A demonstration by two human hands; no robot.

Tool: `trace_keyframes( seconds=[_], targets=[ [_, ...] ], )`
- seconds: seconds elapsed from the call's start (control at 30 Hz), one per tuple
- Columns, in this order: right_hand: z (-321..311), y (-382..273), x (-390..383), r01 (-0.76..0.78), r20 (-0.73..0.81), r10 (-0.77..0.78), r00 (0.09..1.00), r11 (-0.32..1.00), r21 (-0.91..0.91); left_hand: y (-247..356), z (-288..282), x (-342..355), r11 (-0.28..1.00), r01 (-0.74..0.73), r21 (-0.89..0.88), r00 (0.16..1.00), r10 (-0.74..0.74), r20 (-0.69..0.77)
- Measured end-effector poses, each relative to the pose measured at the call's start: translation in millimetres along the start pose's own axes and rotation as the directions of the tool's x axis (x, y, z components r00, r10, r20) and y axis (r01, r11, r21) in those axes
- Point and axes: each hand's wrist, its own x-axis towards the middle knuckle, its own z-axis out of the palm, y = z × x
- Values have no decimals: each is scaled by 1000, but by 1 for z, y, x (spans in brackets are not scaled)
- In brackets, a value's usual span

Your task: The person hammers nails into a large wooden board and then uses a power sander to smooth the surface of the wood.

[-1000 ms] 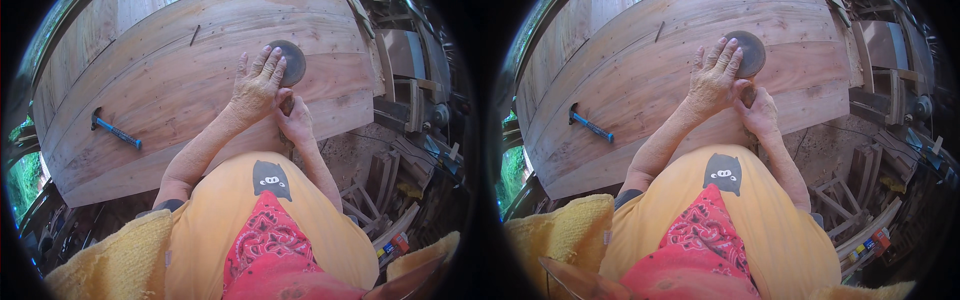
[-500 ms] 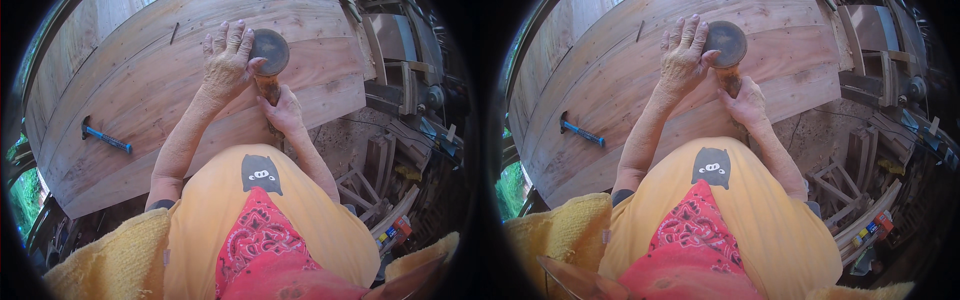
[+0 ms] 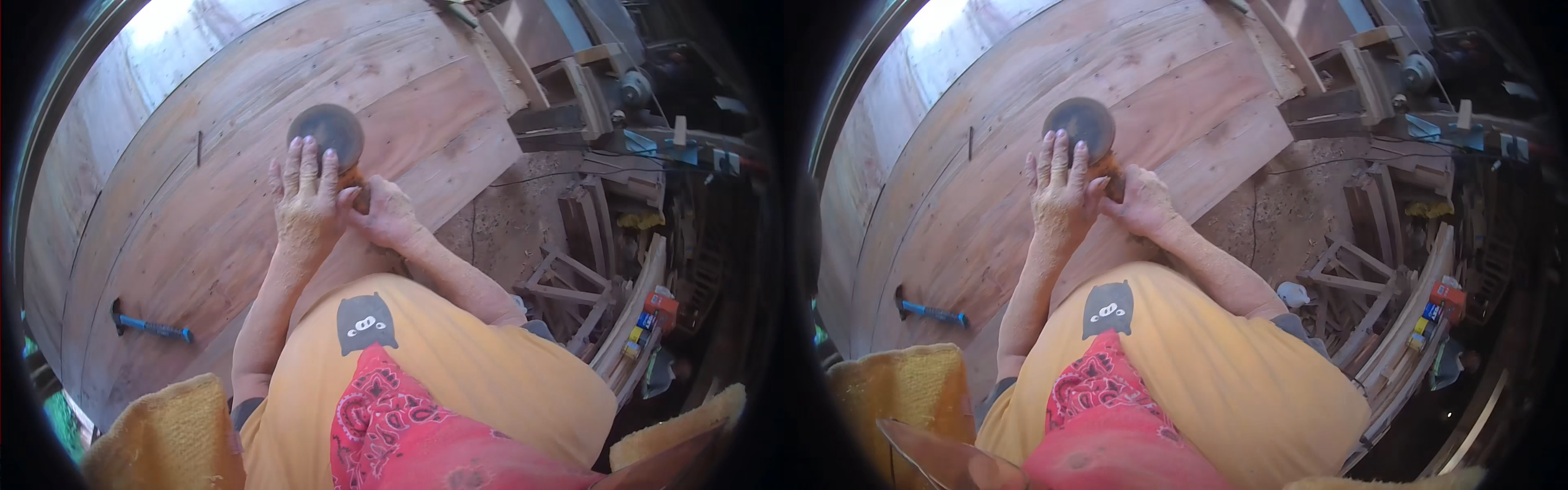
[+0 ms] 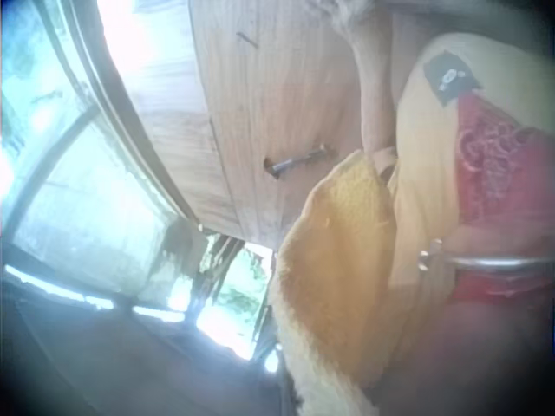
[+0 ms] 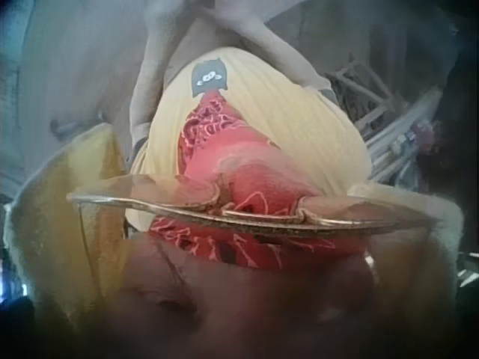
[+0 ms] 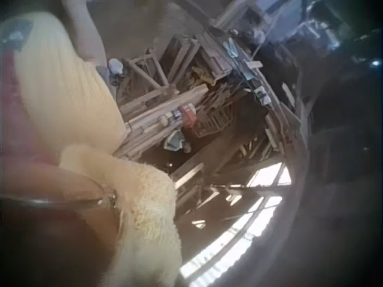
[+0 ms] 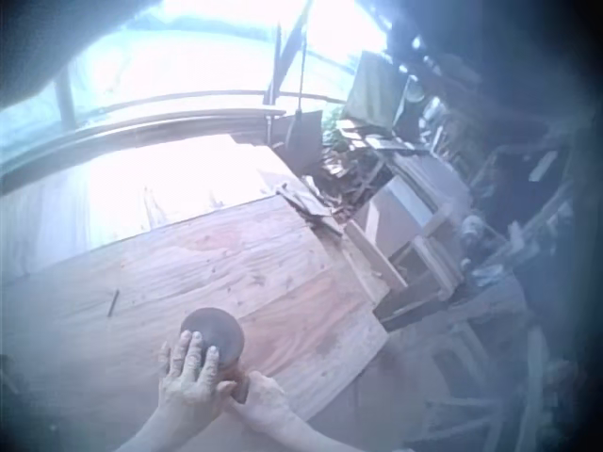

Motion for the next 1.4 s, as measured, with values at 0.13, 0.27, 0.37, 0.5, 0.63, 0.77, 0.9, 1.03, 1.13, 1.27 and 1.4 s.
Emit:
trace_keyframes(
  seconds=[0.13, 0.27, 0.37, 0.5, 0.63, 0.77, 0.9, 1.03, 1.13, 1.27, 1.4],
  targets=[
    [-3, 5, -2, 40, -19, -41, 999, 998, -44, 0, -6, 13, 997, -75, 10, 996, 76, -54],
    [1, 6, -5, 35, -48, -35, 998, 999, -13, -10, -8, 27, 999, -17, -46, 1000, 16, -8],
    [1, 8, -6, 48, -36, -47, 998, 999, 10, -14, 1, 42, 997, -67, 30, 996, 68, -50],
    [-4, 6, -8, 31, -20, -30, 999, 999, 14, -5, 14, 47, 982, -127, 141, 991, 119, 68],
    [-4, -1, -9, 13, -56, -15, 998, 1000, -22, 1, 18, 32, 980, -180, 80, 982, 174, 77],
    [-1, -3, -7, -54, -54, 56, 997, 998, 42, 7, 19, 21, 980, -199, 28, 979, 197, 61],
    [2, -6, -6, -30, -106, 33, 994, 999, 34, 10, 13, 15, 981, -195, 4, 981, 195, 20],
    [0, -5, -4, -48, -55, 47, 997, 999, -9, 5, 7, 18, 986, -156, -60, 988, 156, -9],
    [-1, -2, -5, 23, -44, -27, 999, 997, -73, -3, 5, 25, 991, -116, -64, 992, 112, -57],
    [0, 2, -4, 37, -35, -38, 999, 999, -38, -6, 8, 30, 991, -131, 3, 987, 131, -94],
    [0, 2, -3, 26, -23, -27, 999, 998, -55, -3, 13, 29, 993, -120, 7, 985, 120, -123]
  ],
)
